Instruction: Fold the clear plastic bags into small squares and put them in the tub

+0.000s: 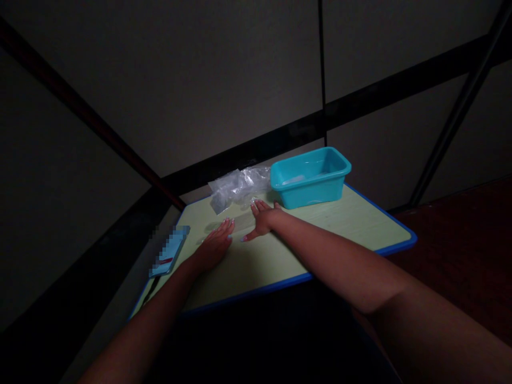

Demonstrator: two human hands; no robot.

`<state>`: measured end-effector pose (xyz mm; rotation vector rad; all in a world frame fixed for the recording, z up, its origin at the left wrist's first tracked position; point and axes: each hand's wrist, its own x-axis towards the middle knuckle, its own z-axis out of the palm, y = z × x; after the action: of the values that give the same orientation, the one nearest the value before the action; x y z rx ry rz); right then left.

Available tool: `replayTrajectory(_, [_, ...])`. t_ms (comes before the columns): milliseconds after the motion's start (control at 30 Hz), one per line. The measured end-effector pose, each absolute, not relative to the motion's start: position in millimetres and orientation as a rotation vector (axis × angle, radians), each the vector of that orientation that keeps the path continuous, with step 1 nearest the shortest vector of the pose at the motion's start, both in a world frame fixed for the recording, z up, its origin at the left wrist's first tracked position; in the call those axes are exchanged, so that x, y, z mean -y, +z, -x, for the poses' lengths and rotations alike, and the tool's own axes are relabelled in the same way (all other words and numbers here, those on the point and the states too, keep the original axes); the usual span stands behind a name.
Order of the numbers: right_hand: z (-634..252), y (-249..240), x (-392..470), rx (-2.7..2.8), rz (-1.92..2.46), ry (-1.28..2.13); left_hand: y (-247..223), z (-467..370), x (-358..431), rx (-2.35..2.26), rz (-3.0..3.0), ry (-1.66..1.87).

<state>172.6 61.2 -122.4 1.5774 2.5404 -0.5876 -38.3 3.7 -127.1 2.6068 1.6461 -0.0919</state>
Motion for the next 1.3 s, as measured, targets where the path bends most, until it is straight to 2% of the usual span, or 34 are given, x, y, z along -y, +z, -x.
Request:
replayTrajectory(300, [-172.4, -122.6, -62.0, -2.525, -1.568, -0.583, -144.0, 87.6, -0.4, -1.815, -2.528, -0.026])
replayTrajectory(533, [-172.8, -119.1, -59.2, -2.52, -1.576, -0.602, -147.2, 87.5, 3.2, -2.094, -2.333, -0.023])
replayTrajectory(667, [-172.5, -120.9, -60.8, -2.531, -1.59, -0.642, -139.4, 69.5, 9.6, -2.191, -2.287, -0.026])
replayTrajectory(867, [-174.0, -124.0, -62.1, -2.551, -1.577, -0.602, -123.8, 18.9, 8.4, -1.895, -2.474, 0.032])
replayTrajectory(1133, [-175.6, -121.3, -57.4, -2.572, -1.56, -0.492, -118.7, -59.1, -24.8, -1.708, -2.361, 0.198])
replayTrajectory(1300, [-175.2, -121.1, -57.2, -2.579, -1.579, -0.41, -126.7, -63.8, -30.4, -1.89, -2.28, 0.299])
